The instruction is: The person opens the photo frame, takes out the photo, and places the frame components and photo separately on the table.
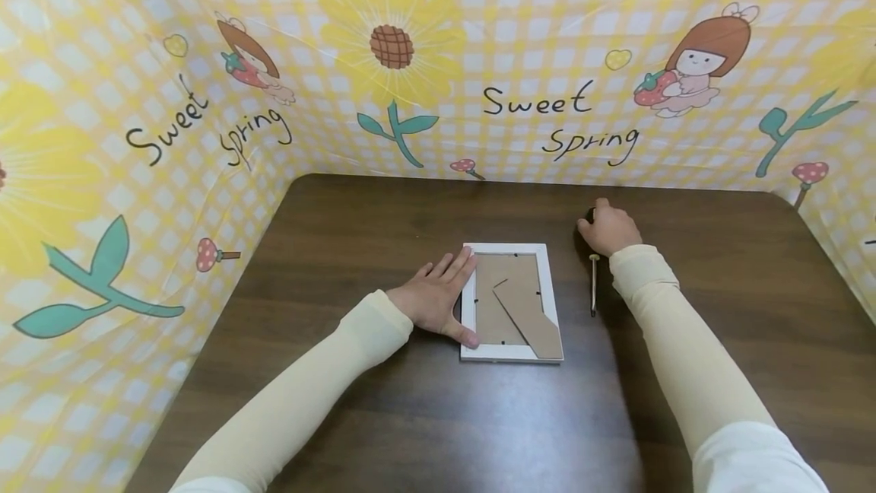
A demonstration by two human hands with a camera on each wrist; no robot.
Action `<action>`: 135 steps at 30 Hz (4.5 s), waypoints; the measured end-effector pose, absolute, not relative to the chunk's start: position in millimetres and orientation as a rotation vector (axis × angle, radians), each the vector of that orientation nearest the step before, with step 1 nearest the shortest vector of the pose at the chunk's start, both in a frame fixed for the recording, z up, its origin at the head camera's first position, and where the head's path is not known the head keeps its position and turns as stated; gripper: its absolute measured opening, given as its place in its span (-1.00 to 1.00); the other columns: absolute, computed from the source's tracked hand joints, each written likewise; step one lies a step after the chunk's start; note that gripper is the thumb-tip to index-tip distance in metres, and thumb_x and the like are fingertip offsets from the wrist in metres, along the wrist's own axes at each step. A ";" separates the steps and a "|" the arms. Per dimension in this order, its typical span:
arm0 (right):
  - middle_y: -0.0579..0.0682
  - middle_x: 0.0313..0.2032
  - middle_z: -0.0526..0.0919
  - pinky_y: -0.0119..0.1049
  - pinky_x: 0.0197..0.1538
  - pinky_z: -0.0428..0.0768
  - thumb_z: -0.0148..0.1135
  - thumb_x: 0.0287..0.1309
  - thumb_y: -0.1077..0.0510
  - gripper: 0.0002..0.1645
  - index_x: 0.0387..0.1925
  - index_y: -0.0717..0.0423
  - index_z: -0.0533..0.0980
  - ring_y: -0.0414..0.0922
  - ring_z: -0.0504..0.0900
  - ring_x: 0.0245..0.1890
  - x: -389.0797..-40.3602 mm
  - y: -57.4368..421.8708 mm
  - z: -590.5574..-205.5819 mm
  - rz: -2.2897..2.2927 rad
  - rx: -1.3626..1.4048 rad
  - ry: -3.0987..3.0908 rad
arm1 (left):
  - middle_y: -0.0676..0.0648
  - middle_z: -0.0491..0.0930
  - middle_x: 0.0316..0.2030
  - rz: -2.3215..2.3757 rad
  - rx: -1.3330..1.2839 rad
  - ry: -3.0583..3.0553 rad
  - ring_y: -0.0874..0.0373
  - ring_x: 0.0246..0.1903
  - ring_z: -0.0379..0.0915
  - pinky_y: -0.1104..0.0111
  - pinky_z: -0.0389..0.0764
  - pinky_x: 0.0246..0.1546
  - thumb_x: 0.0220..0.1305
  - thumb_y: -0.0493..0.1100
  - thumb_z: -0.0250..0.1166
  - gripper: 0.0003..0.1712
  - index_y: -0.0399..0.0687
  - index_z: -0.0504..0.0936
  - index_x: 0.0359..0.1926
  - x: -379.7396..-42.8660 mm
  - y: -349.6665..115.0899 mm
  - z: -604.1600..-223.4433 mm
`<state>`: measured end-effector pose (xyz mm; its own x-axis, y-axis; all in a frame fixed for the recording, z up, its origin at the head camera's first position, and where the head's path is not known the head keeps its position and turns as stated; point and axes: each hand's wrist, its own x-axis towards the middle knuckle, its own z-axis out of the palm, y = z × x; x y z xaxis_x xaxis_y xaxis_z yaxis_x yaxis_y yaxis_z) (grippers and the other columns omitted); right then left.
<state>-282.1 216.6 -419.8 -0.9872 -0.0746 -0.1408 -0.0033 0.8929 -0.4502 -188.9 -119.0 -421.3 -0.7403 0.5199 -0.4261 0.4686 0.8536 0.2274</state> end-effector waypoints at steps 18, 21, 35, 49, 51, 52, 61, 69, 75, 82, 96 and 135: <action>0.48 -0.13 0.55 0.17 -0.21 0.50 -0.02 0.48 -0.05 -0.28 0.43 0.34 0.15 0.37 0.57 -0.24 -270.0 227.5 -402.7 -0.831 -0.004 2.983 | 0.02 -0.67 0.55 0.115 0.748 2.553 -0.08 0.55 -0.49 -0.03 -0.20 0.46 -0.14 0.70 0.28 0.64 0.06 -0.52 0.59 -187.2 -118.9 -420.3; 0.39 -0.23 0.56 0.06 -0.33 0.48 -0.03 0.49 -0.07 -0.27 0.45 0.31 0.15 0.26 0.55 -0.36 -266.4 226.0 -397.7 -0.851 -0.012 2.991 | 0.01 -0.66 0.55 0.126 0.740 2.555 -0.09 0.55 -0.48 -0.04 -0.20 0.46 -0.14 0.71 0.27 0.65 0.05 -0.52 0.59 -186.6 -118.1 -420.1; 0.39 -0.21 0.59 0.09 -0.30 0.49 0.02 0.47 -0.10 -0.31 0.42 0.23 0.25 0.29 0.56 -0.35 -250.5 219.6 -374.2 -1.004 -0.066 3.106 | 0.01 -0.65 0.56 0.144 0.736 2.558 -0.10 0.55 -0.49 -0.04 -0.22 0.46 -0.16 0.72 0.26 0.65 0.04 -0.51 0.60 -186.2 -117.7 -420.3; 0.33 -0.26 0.60 0.02 -0.31 0.52 -0.06 0.48 -0.15 -0.30 0.45 0.14 0.21 0.21 0.58 -0.36 -236.5 221.1 -361.5 -1.130 -0.051 3.102 | 0.04 -0.68 0.55 0.121 0.728 2.565 -0.08 0.55 -0.51 -0.04 -0.22 0.46 -0.19 0.75 0.23 0.66 0.09 -0.55 0.59 -189.0 -117.4 -426.1; 0.31 -0.28 0.59 0.01 -0.31 0.52 -0.07 0.48 -0.15 -0.30 0.46 0.13 0.20 0.19 0.58 -0.37 -233.9 221.8 -360.5 -1.135 -0.037 3.102 | 0.03 -0.68 0.55 0.123 0.726 2.564 -0.08 0.55 -0.50 -0.04 -0.22 0.46 -0.20 0.76 0.22 0.67 0.09 -0.54 0.59 -188.9 -117.6 -426.7; 0.30 -0.31 0.59 0.00 -0.32 0.51 -0.07 0.48 -0.15 -0.30 0.46 0.13 0.20 0.18 0.58 -0.38 -232.6 222.1 -360.0 -1.138 -0.034 3.106 | 0.03 -0.68 0.55 0.124 0.725 2.564 -0.07 0.55 -0.50 -0.04 -0.22 0.46 -0.20 0.76 0.23 0.67 0.09 -0.54 0.59 -188.9 -117.7 -426.8; 0.34 -0.23 0.58 0.02 -0.32 0.53 -0.09 0.47 -0.15 -0.31 0.43 0.17 0.21 0.20 0.57 -0.34 -225.7 222.6 -354.2 -1.177 -0.039 3.118 | 0.04 -0.67 0.55 0.131 0.717 2.571 -0.05 0.55 -0.51 -0.04 -0.23 0.46 -0.18 0.74 0.24 0.65 0.10 -0.54 0.59 -188.1 -118.2 -426.3; 0.25 -0.41 0.48 -0.04 -0.44 0.40 -0.18 0.46 -0.12 -0.37 0.38 0.15 0.23 0.16 0.44 -0.48 -219.6 224.0 -349.4 -1.204 -0.043 3.143 | 0.04 -0.67 0.56 0.139 0.721 2.568 -0.04 0.55 -0.51 -0.02 -0.24 0.46 -0.17 0.73 0.26 0.65 0.07 -0.51 0.60 -187.9 -116.4 -423.5; 0.24 -0.44 0.46 -0.03 -0.44 0.42 -0.22 0.45 -0.04 -0.45 0.32 0.14 0.24 0.17 0.45 -0.50 -215.3 222.2 -346.2 -1.292 -0.063 3.186 | 0.03 -0.65 0.56 0.136 0.721 2.575 -0.06 0.55 -0.49 -0.03 -0.23 0.46 -0.17 0.72 0.26 0.65 0.05 -0.49 0.60 -187.3 -116.0 -422.3; 0.23 -0.47 0.47 -0.12 -0.49 0.43 -0.20 0.44 0.02 -0.55 0.23 0.15 0.25 0.14 0.46 -0.51 -212.4 219.4 -342.8 -1.402 -0.090 3.228 | 0.02 -0.65 0.56 0.141 0.727 2.569 -0.07 0.55 -0.50 -0.05 -0.22 0.46 -0.16 0.73 0.25 0.65 0.05 -0.51 0.60 -187.2 -116.1 -422.2; 0.17 -0.49 0.47 -0.17 -0.54 0.44 -0.16 0.30 0.12 -0.65 0.08 0.11 0.27 0.09 0.44 -0.57 -205.0 208.6 -336.1 -1.535 -0.083 3.189 | 0.01 -0.63 0.57 0.161 0.731 2.568 -0.08 0.55 -0.48 -0.05 -0.21 0.46 -0.16 0.72 0.26 0.65 0.05 -0.48 0.61 -186.8 -116.2 -421.1; 0.40 -0.43 0.62 -0.01 -0.53 0.67 -0.04 0.32 0.28 -0.81 -0.11 0.30 0.22 0.21 0.70 -0.61 -200.4 171.5 -353.1 -1.960 -0.372 2.504 | 0.03 -0.66 0.56 0.140 0.725 2.570 -0.07 0.55 -0.51 -0.06 -0.23 0.46 -0.17 0.73 0.25 0.65 0.06 -0.51 0.60 -188.1 -116.3 -423.6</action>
<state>-200.4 171.5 -353.1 -0.9713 -0.1446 0.1889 -0.2181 0.2239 -0.9499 -188.1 -116.3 -423.6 -0.7536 0.5169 -0.4062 0.4698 0.8556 0.2172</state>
